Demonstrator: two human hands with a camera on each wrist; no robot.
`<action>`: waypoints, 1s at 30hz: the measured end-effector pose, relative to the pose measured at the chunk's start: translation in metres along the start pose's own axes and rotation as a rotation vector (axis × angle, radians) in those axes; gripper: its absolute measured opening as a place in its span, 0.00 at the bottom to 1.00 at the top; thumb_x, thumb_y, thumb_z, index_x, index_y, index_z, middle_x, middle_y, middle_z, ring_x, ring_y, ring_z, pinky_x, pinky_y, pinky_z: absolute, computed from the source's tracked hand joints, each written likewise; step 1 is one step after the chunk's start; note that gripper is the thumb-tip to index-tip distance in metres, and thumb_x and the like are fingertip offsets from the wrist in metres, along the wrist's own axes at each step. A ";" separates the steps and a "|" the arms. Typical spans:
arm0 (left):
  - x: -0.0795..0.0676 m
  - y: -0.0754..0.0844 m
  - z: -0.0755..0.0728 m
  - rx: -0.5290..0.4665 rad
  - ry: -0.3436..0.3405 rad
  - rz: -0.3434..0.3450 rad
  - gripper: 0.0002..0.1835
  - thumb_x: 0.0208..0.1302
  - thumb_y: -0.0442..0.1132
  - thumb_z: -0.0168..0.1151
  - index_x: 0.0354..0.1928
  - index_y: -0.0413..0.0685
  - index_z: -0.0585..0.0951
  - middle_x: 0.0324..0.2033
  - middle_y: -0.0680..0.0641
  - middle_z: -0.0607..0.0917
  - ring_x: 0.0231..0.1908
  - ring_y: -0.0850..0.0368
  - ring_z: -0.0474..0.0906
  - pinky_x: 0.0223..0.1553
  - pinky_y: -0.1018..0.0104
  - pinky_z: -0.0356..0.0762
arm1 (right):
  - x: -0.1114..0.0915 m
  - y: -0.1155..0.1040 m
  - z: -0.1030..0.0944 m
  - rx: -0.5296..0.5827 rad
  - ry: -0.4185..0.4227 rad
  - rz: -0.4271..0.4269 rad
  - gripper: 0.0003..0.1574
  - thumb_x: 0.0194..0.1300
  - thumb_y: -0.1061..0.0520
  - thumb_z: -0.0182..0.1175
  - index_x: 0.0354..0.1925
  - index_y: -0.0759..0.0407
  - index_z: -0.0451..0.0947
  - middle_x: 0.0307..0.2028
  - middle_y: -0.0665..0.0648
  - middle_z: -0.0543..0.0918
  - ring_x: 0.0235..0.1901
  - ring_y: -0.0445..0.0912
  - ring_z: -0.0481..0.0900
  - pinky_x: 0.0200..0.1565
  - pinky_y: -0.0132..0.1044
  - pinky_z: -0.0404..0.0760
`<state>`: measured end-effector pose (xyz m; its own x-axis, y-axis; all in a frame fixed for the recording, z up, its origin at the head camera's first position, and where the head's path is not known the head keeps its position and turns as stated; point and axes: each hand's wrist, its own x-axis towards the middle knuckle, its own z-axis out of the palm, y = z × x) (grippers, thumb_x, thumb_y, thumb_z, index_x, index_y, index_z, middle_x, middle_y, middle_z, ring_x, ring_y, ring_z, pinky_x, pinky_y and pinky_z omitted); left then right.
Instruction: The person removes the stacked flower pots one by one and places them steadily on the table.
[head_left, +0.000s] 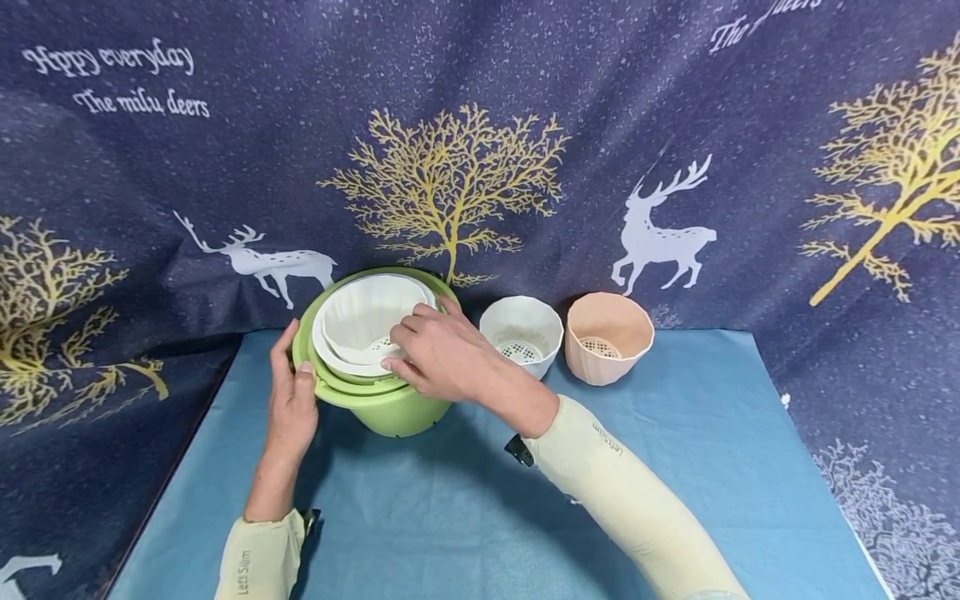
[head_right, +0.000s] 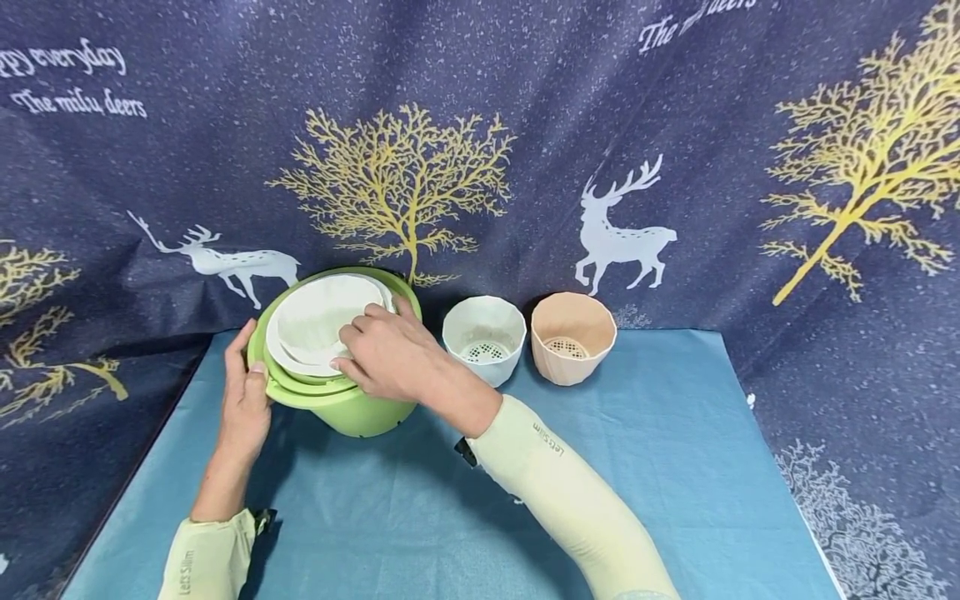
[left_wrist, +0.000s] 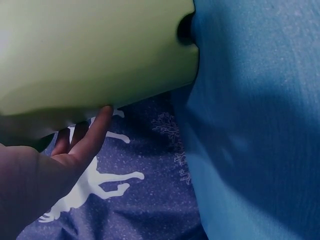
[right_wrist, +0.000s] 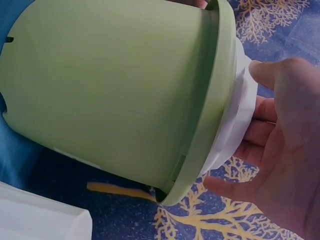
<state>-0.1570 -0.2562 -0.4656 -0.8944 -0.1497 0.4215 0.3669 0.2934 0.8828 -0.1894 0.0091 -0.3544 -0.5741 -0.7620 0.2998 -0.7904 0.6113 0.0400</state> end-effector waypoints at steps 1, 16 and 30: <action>0.000 -0.001 0.000 -0.003 0.001 0.004 0.32 0.81 0.34 0.41 0.84 0.48 0.57 0.81 0.42 0.59 0.75 0.58 0.59 0.69 0.78 0.58 | 0.000 0.000 0.000 -0.001 0.011 -0.005 0.21 0.81 0.39 0.52 0.47 0.51 0.83 0.46 0.48 0.87 0.51 0.47 0.79 0.63 0.53 0.72; -0.001 -0.005 0.001 -0.003 0.002 0.015 0.31 0.82 0.36 0.43 0.84 0.50 0.58 0.82 0.46 0.59 0.76 0.60 0.59 0.71 0.76 0.57 | 0.000 0.003 -0.001 0.055 0.149 -0.072 0.18 0.80 0.44 0.58 0.40 0.56 0.83 0.36 0.52 0.84 0.40 0.50 0.78 0.50 0.42 0.75; 0.001 -0.006 0.001 -0.001 0.006 0.016 0.31 0.82 0.35 0.43 0.84 0.51 0.58 0.81 0.47 0.60 0.75 0.61 0.60 0.71 0.76 0.57 | 0.002 0.005 -0.002 0.066 0.309 -0.090 0.18 0.79 0.46 0.60 0.36 0.56 0.80 0.32 0.51 0.82 0.37 0.50 0.76 0.48 0.42 0.75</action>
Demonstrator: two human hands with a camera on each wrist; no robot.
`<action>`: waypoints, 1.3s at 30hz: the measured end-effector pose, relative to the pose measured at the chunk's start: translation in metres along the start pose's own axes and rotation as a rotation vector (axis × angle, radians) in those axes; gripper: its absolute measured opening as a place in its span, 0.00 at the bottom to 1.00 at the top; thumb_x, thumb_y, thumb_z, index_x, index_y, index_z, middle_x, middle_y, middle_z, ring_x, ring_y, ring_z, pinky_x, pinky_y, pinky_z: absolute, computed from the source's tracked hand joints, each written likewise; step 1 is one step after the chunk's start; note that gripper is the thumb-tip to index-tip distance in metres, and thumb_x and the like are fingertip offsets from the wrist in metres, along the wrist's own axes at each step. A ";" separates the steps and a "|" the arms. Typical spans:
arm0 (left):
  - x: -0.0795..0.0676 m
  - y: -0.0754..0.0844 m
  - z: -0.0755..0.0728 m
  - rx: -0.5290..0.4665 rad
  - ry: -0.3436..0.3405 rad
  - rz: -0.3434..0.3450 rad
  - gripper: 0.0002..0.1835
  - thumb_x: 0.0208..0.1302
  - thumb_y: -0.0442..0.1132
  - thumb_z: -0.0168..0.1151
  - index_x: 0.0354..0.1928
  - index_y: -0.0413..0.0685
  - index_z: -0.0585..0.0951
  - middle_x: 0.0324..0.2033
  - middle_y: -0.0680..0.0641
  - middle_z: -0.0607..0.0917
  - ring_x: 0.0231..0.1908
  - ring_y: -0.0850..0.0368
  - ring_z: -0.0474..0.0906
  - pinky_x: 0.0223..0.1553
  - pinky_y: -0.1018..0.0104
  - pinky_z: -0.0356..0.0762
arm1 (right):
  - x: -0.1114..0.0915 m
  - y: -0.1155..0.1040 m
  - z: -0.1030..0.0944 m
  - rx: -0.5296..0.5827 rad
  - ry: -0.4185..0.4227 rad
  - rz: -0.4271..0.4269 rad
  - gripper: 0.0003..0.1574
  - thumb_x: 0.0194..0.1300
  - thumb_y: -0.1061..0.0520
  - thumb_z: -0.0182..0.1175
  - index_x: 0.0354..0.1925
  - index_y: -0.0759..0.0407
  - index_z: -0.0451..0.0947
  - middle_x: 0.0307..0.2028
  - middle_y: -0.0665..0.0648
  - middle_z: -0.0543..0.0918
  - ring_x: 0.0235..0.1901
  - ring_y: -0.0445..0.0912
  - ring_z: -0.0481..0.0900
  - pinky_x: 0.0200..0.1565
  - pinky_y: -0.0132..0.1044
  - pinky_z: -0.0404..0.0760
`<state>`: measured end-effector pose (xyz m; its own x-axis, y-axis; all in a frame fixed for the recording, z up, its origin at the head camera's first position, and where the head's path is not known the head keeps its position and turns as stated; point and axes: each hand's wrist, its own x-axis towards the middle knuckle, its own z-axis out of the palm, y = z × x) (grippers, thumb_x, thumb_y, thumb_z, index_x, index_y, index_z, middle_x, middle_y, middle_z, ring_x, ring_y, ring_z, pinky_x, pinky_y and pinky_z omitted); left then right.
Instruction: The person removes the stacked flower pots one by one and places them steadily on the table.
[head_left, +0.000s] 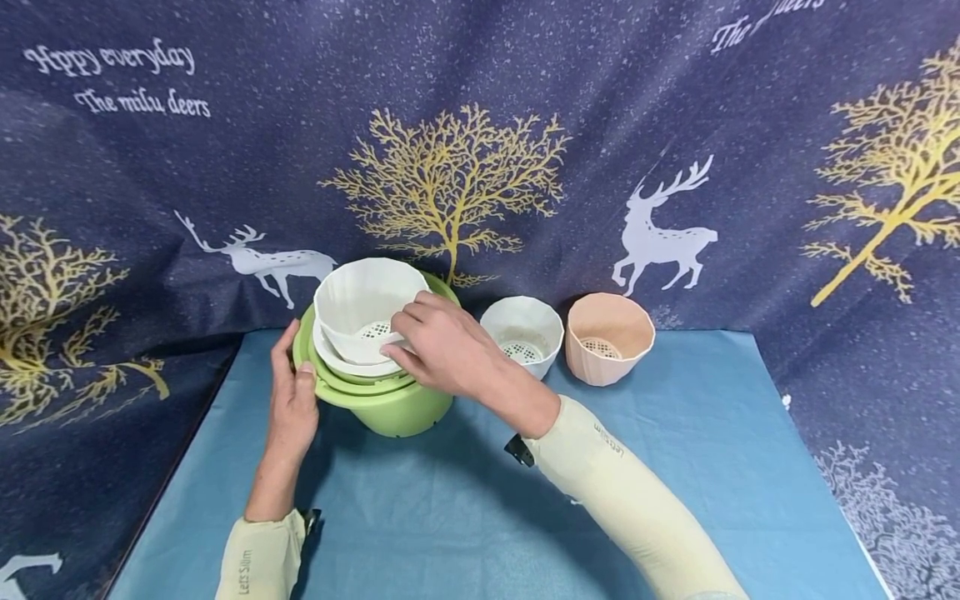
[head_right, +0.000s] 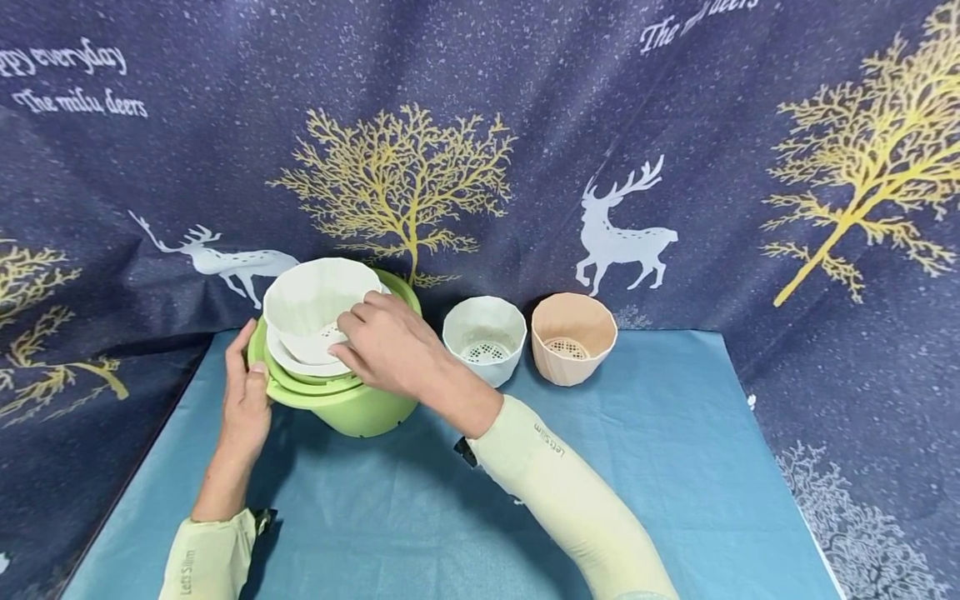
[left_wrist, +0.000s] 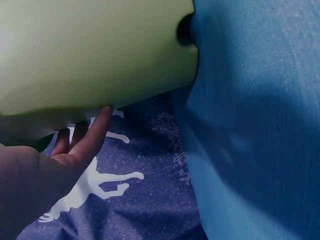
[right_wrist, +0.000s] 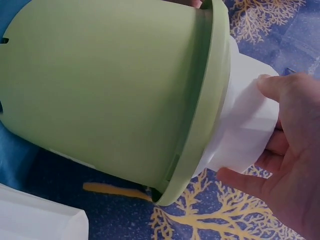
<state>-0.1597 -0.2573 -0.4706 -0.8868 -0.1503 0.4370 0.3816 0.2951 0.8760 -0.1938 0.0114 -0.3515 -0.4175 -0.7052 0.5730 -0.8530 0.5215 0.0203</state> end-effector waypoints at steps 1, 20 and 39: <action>0.000 0.000 0.000 -0.001 -0.001 -0.003 0.31 0.82 0.35 0.43 0.84 0.51 0.58 0.81 0.47 0.60 0.75 0.61 0.60 0.71 0.76 0.58 | 0.000 0.000 0.000 0.002 0.005 -0.003 0.18 0.79 0.46 0.60 0.36 0.56 0.80 0.32 0.52 0.82 0.37 0.50 0.77 0.48 0.42 0.75; 0.001 0.000 -0.001 -0.016 -0.010 0.004 0.31 0.83 0.38 0.43 0.84 0.51 0.56 0.81 0.45 0.59 0.75 0.59 0.60 0.70 0.76 0.58 | 0.001 0.000 -0.007 0.007 0.130 -0.023 0.17 0.77 0.47 0.63 0.35 0.56 0.80 0.34 0.52 0.83 0.40 0.49 0.78 0.50 0.42 0.77; 0.000 0.002 -0.001 -0.002 -0.007 0.000 0.31 0.83 0.37 0.43 0.84 0.51 0.57 0.81 0.46 0.59 0.75 0.60 0.60 0.71 0.76 0.58 | 0.000 -0.002 -0.019 0.058 0.219 -0.030 0.15 0.76 0.48 0.65 0.34 0.56 0.79 0.33 0.51 0.82 0.39 0.49 0.77 0.50 0.41 0.77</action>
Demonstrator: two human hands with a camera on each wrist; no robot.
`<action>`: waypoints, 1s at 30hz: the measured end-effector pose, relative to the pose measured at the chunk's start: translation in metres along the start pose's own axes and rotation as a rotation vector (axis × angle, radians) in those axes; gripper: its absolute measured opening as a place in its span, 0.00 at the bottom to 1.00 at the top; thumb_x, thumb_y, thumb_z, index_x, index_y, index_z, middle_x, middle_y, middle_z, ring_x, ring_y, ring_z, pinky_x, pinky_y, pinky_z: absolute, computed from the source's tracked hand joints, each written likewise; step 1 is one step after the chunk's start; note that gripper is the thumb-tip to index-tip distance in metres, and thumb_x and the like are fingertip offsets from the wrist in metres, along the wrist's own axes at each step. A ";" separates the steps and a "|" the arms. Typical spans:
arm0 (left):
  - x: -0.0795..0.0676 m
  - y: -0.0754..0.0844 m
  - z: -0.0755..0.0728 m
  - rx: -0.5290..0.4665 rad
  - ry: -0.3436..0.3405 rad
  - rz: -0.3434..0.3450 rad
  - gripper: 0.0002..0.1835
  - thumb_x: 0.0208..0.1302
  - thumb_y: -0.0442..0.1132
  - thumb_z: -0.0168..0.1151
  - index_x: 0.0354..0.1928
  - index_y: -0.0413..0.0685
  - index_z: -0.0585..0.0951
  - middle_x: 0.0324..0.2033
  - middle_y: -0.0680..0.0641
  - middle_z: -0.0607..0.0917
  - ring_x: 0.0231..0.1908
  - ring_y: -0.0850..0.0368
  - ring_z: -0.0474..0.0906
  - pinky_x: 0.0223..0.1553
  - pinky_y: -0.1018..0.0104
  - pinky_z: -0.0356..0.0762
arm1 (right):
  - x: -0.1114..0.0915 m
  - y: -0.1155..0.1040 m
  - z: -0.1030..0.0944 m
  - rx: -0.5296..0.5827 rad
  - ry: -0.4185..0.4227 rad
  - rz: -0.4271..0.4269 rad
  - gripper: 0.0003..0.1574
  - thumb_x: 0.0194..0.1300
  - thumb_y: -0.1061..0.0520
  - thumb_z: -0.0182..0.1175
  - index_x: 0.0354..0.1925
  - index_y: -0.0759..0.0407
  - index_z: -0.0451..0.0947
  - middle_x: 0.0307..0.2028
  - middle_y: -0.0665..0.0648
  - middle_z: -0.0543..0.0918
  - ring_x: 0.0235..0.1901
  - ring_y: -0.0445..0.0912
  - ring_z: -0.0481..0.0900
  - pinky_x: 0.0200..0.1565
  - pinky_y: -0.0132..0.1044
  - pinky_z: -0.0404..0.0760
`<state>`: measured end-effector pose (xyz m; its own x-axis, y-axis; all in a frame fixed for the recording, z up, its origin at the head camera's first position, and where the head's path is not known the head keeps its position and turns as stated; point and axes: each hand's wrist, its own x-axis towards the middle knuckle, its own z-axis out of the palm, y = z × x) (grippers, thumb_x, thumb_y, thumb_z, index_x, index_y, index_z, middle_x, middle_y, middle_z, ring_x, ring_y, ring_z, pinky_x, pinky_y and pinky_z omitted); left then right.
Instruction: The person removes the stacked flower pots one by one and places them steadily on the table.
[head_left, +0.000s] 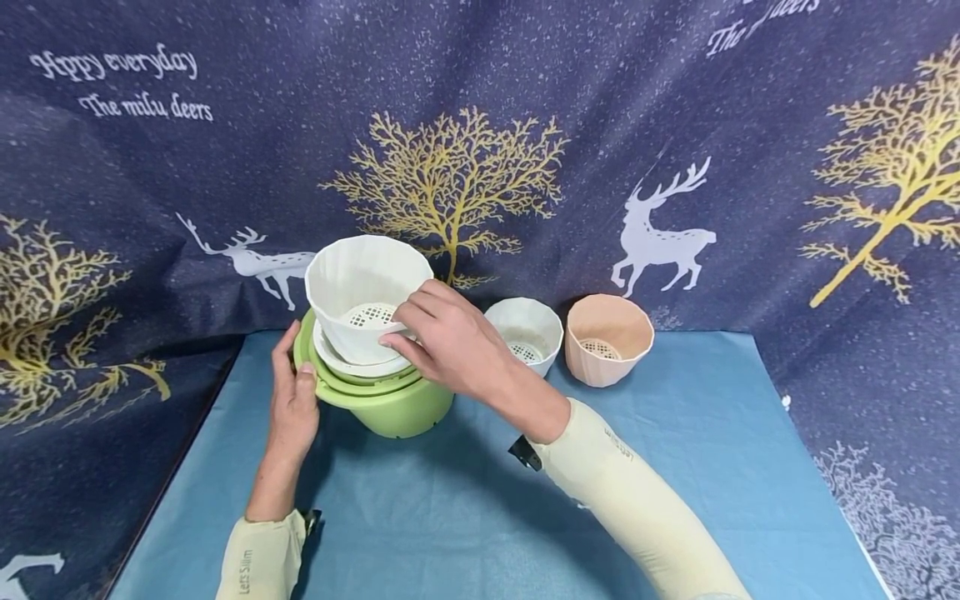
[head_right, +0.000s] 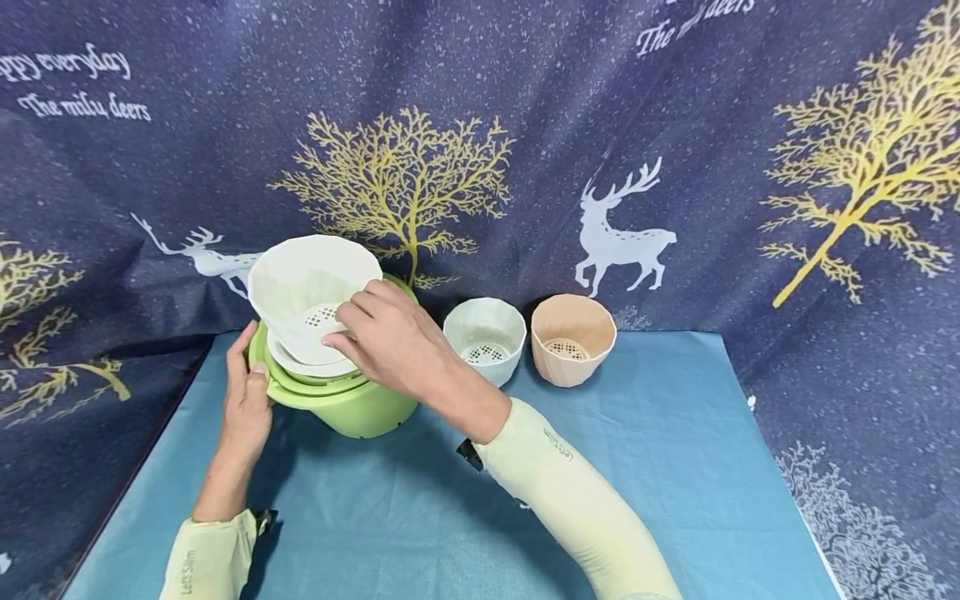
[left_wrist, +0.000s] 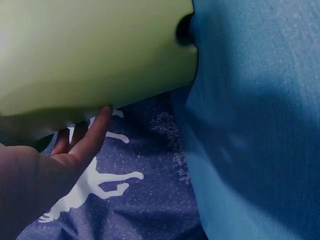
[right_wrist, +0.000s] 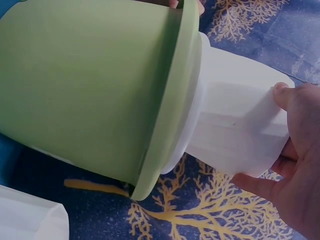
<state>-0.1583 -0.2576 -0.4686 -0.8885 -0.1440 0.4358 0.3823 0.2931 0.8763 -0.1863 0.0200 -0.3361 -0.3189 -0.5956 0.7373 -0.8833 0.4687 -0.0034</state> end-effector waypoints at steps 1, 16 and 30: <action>0.000 0.000 0.000 0.004 0.000 -0.001 0.31 0.83 0.37 0.43 0.84 0.51 0.56 0.82 0.46 0.59 0.75 0.60 0.59 0.71 0.76 0.58 | 0.000 0.000 -0.001 0.001 0.003 -0.002 0.15 0.76 0.48 0.66 0.35 0.56 0.79 0.33 0.51 0.82 0.39 0.49 0.77 0.50 0.41 0.77; 0.000 -0.001 0.000 0.014 0.001 -0.015 0.31 0.83 0.36 0.42 0.84 0.52 0.56 0.82 0.48 0.58 0.76 0.60 0.58 0.71 0.77 0.57 | 0.000 -0.002 -0.017 0.037 0.057 0.025 0.15 0.74 0.49 0.68 0.35 0.58 0.79 0.33 0.53 0.80 0.44 0.50 0.78 0.53 0.42 0.77; 0.000 0.000 0.000 0.026 0.005 -0.014 0.31 0.83 0.37 0.43 0.84 0.52 0.57 0.82 0.47 0.59 0.75 0.61 0.58 0.71 0.77 0.56 | -0.004 -0.001 -0.034 0.114 0.125 0.024 0.12 0.72 0.53 0.70 0.40 0.60 0.82 0.36 0.54 0.82 0.46 0.52 0.80 0.56 0.43 0.77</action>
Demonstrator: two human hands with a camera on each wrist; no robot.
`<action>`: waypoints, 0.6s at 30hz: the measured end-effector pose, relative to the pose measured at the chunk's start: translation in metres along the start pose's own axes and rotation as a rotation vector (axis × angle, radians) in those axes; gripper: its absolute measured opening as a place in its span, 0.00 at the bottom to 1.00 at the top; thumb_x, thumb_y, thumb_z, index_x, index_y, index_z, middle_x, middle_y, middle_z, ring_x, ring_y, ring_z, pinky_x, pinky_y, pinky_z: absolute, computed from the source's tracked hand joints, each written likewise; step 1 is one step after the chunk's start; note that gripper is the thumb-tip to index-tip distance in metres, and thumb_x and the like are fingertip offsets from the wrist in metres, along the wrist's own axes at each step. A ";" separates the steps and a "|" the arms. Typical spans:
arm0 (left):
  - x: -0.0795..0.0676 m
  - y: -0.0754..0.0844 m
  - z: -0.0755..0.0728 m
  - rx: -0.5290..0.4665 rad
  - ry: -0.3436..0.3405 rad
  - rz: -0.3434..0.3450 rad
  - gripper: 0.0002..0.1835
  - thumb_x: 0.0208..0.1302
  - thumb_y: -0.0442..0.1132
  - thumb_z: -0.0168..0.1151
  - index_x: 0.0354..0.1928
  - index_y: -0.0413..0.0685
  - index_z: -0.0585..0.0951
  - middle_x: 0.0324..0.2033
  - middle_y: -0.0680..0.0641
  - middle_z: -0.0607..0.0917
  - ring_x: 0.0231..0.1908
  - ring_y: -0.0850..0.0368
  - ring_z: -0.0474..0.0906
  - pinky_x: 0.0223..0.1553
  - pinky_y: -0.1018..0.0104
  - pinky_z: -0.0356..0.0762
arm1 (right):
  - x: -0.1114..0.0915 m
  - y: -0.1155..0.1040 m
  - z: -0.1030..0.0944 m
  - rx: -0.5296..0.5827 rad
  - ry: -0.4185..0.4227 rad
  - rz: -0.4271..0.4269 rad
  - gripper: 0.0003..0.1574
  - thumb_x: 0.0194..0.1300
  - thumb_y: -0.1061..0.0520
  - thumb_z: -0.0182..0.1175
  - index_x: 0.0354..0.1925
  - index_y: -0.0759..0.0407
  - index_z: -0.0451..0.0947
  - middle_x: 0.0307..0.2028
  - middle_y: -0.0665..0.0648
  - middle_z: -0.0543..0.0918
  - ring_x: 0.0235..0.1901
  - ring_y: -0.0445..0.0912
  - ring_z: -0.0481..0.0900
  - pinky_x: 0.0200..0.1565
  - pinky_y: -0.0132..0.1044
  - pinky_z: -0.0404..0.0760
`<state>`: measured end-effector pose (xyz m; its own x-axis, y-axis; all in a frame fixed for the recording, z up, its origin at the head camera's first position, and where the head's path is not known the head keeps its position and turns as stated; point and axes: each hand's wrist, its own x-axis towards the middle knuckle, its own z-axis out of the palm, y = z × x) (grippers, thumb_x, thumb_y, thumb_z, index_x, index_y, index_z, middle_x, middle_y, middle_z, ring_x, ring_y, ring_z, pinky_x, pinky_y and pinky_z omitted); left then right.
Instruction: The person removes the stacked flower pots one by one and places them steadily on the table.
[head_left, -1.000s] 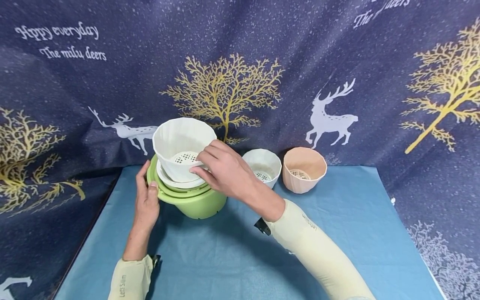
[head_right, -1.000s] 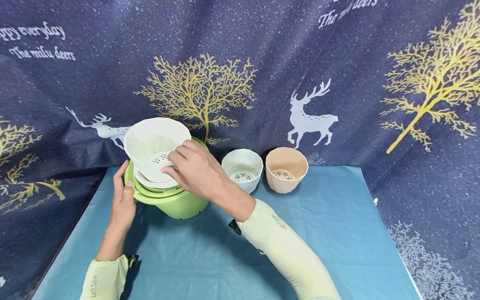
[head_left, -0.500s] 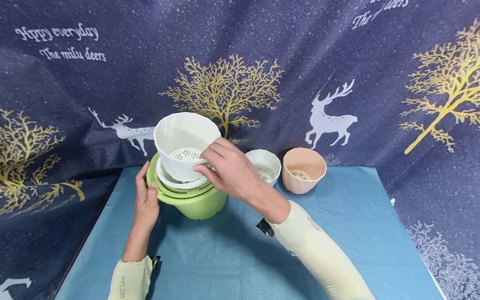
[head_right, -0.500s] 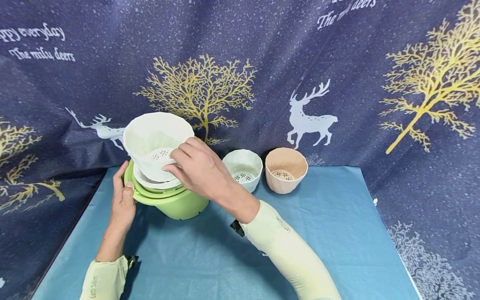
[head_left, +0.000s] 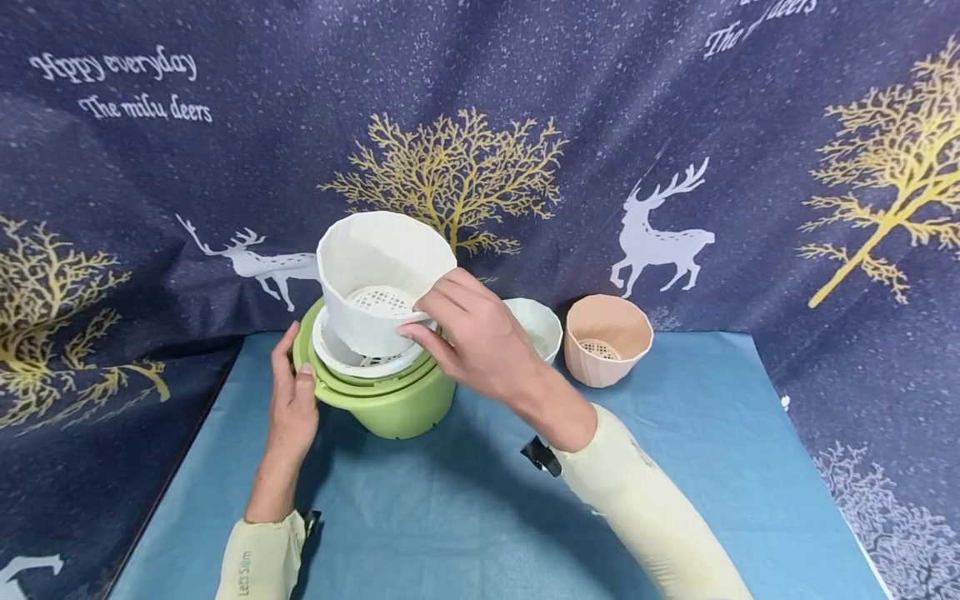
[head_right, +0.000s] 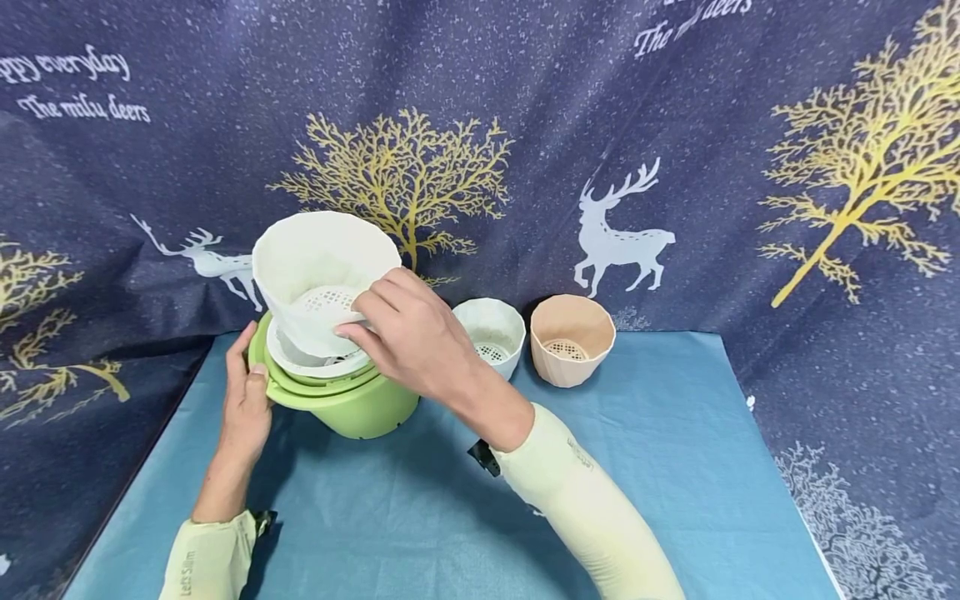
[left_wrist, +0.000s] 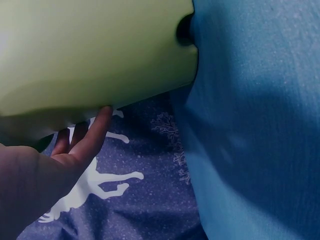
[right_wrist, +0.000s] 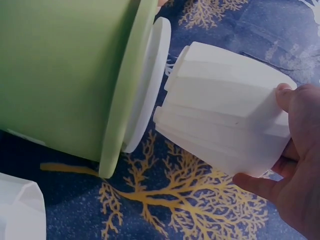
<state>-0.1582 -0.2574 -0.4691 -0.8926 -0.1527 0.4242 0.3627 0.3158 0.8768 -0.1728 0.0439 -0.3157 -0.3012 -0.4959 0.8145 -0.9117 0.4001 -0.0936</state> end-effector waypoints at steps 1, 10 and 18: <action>0.000 0.000 0.000 0.001 0.000 0.001 0.31 0.83 0.37 0.43 0.84 0.52 0.57 0.82 0.47 0.59 0.76 0.61 0.58 0.71 0.77 0.55 | 0.000 0.000 -0.001 0.003 0.002 0.003 0.11 0.72 0.53 0.70 0.40 0.60 0.82 0.36 0.54 0.82 0.46 0.51 0.80 0.56 0.42 0.77; 0.000 0.003 0.000 -0.001 -0.005 0.006 0.31 0.83 0.37 0.42 0.84 0.51 0.56 0.82 0.46 0.57 0.77 0.58 0.57 0.71 0.77 0.55 | -0.005 -0.001 -0.014 0.001 0.022 0.012 0.12 0.72 0.54 0.70 0.36 0.60 0.81 0.33 0.54 0.81 0.43 0.51 0.78 0.52 0.43 0.76; 0.000 0.003 0.000 -0.005 -0.005 0.018 0.31 0.83 0.37 0.43 0.84 0.49 0.56 0.82 0.44 0.57 0.77 0.57 0.57 0.71 0.77 0.55 | -0.011 -0.002 -0.021 0.023 0.047 0.008 0.12 0.72 0.55 0.69 0.37 0.63 0.81 0.33 0.56 0.81 0.41 0.52 0.78 0.51 0.45 0.77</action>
<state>-0.1569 -0.2563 -0.4661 -0.8872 -0.1428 0.4388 0.3798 0.3141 0.8701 -0.1612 0.0650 -0.3126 -0.2959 -0.4555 0.8396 -0.9156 0.3858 -0.1133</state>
